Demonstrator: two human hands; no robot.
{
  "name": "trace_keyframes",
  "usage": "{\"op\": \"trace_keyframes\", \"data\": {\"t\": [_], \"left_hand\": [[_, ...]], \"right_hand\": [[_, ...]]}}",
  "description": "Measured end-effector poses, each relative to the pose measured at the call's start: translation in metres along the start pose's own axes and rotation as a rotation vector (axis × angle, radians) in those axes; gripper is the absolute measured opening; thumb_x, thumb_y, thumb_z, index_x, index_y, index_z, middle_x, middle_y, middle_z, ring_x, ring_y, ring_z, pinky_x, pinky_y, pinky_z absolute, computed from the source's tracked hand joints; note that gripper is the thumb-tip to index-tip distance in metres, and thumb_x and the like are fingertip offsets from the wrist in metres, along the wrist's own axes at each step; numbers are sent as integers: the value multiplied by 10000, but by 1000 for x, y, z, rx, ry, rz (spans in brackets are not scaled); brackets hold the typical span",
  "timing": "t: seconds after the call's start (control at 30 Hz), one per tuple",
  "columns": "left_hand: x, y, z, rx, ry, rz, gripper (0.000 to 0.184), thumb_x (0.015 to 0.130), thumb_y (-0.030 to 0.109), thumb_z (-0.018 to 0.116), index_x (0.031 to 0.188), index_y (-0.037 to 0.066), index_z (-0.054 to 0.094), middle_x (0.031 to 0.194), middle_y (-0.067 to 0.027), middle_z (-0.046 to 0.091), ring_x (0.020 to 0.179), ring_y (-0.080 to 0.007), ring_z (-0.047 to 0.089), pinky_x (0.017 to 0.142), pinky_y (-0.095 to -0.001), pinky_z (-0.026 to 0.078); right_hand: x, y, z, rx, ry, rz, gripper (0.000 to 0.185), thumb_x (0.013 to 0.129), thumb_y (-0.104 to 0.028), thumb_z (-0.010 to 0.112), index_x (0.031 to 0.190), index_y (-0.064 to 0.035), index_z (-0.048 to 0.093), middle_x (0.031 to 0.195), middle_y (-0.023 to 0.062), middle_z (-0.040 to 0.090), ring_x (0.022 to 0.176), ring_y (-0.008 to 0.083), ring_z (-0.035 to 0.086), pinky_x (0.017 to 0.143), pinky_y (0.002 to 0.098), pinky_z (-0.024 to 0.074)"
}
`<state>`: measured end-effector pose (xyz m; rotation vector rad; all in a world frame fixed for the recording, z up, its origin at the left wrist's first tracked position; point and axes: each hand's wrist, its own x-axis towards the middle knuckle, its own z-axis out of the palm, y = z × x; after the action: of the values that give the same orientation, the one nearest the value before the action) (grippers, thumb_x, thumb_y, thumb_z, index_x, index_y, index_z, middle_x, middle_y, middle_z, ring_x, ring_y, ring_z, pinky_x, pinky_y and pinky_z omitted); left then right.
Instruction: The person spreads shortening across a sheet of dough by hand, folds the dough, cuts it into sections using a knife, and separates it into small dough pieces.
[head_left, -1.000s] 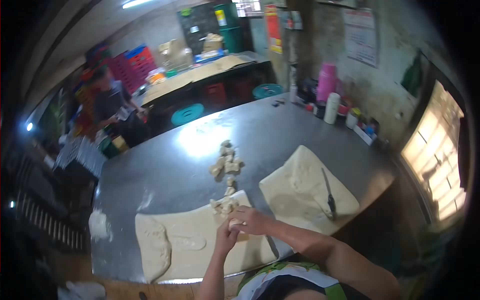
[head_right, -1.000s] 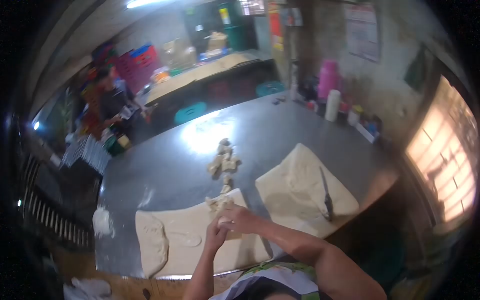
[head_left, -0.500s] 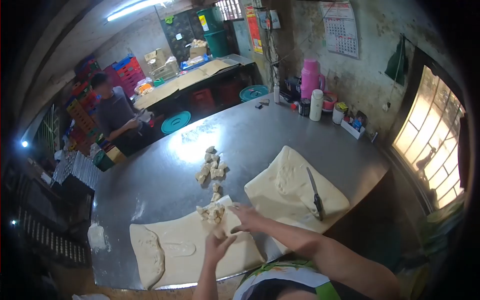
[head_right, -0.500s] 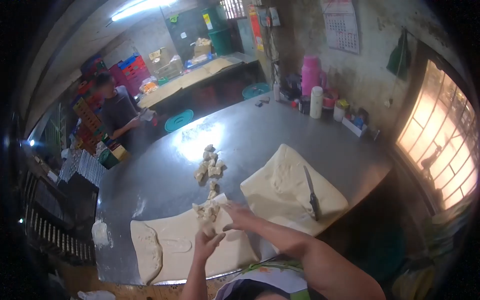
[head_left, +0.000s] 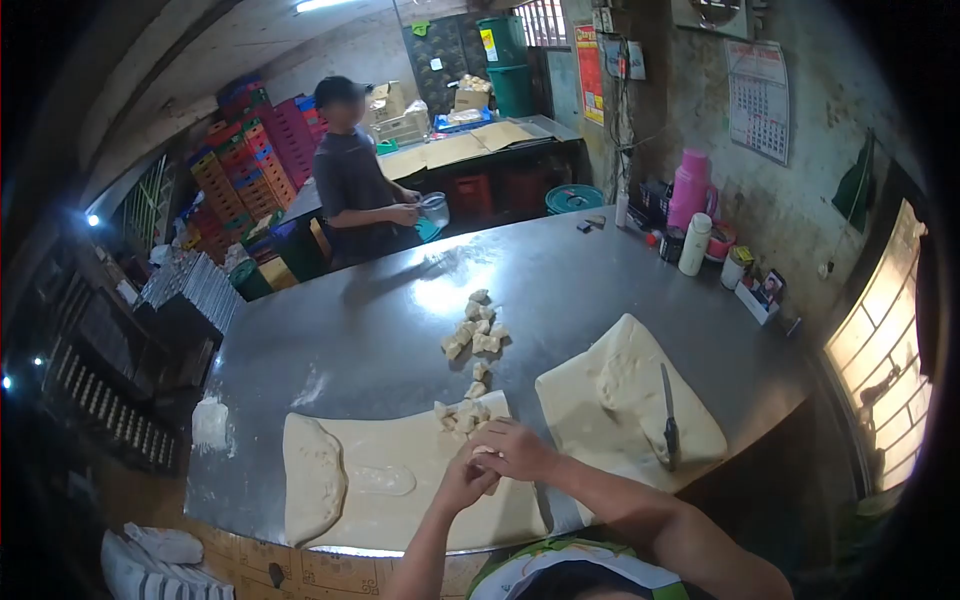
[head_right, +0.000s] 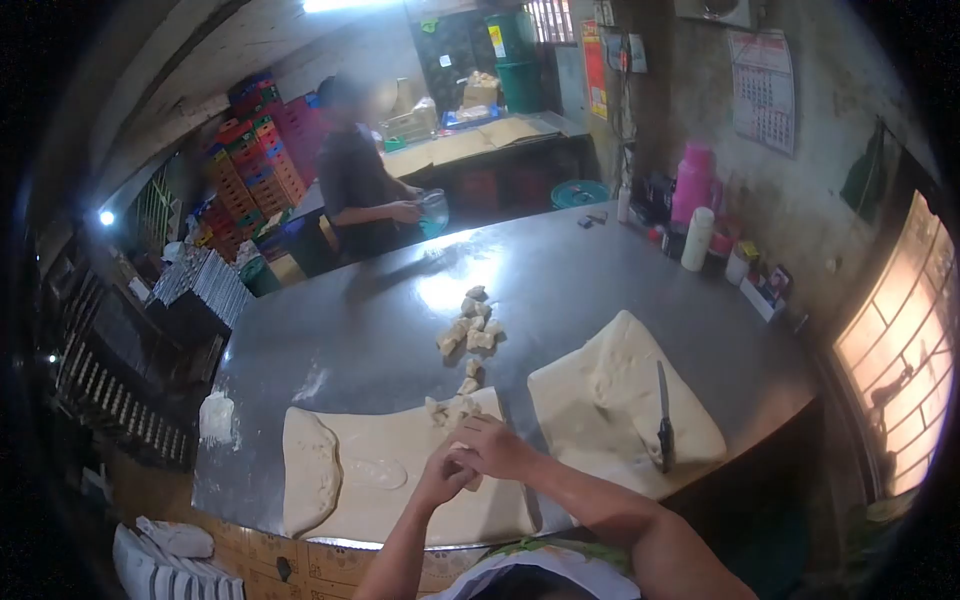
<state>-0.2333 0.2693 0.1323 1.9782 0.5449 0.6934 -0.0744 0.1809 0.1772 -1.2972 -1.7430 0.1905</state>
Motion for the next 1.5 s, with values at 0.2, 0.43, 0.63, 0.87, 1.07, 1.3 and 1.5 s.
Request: {"op": "trace_keyframes", "data": {"t": [0.2, 0.43, 0.63, 0.87, 1.07, 1.3, 1.5], "left_hand": [[-7, -25, 15, 142, -62, -47, 206, 853, 38, 547, 1011, 29, 678, 867, -143, 704, 758, -276, 696, 707, -359, 534], [-17, 41, 2, -43, -304, -113, 274, 828, 55, 646, 1095, 38, 706, 889, -66, 697, 745, -231, 683, 688, -331, 540], [18, 16, 5, -278, 241, 51, 442, 810, 44, 693, 1248, 29, 633, 983, -83, 669, 859, -194, 661, 735, -290, 531], [9, -22, 4, -65, -210, -281, 445, 814, 37, 686, 1251, 44, 602, 979, -70, 674, 886, -137, 636, 769, -290, 522], [7, 12, 20, -174, -19, 1, 215, 862, 29, 624, 1069, 44, 679, 901, -38, 684, 808, -147, 634, 708, -305, 516], [-3, 22, 29, 432, -329, 56, 251, 820, -5, 643, 1064, 45, 678, 905, -82, 699, 826, -257, 664, 777, -375, 530], [5, 2, 9, -49, 243, 95, 330, 786, -3, 673, 1113, 38, 675, 894, -106, 695, 902, -303, 663, 868, -391, 524]], "right_hand": [[-19, 6, 30, -97, 98, 323, 364, 797, -312, 744, 1051, -65, 664, 1010, 142, 636, 941, 365, 614, 817, 429, 499], [-66, 84, 50, -360, -29, 545, 435, 790, -337, 760, 1123, -76, 660, 1080, 168, 650, 944, 361, 640, 812, 421, 521], [-9, 4, 8, 92, 103, 351, 357, 830, -298, 730, 1122, -106, 654, 1141, 175, 639, 999, 375, 625, 856, 437, 507], [-3, -4, -1, -59, 98, 107, 259, 829, -227, 713, 1047, -95, 669, 1043, 132, 645, 930, 364, 632, 823, 440, 507], [-19, 3, 1, 40, 141, 109, 248, 814, -269, 730, 981, -94, 674, 972, 137, 641, 884, 354, 633, 808, 429, 509], [-38, 62, 13, -252, -138, 632, 432, 765, -403, 782, 981, -52, 651, 998, 160, 648, 958, 364, 626, 826, 430, 509], [-41, 51, 33, -287, 107, 229, 452, 793, -414, 759, 1066, -71, 647, 1048, 179, 651, 897, 362, 651, 782, 411, 534]]}}
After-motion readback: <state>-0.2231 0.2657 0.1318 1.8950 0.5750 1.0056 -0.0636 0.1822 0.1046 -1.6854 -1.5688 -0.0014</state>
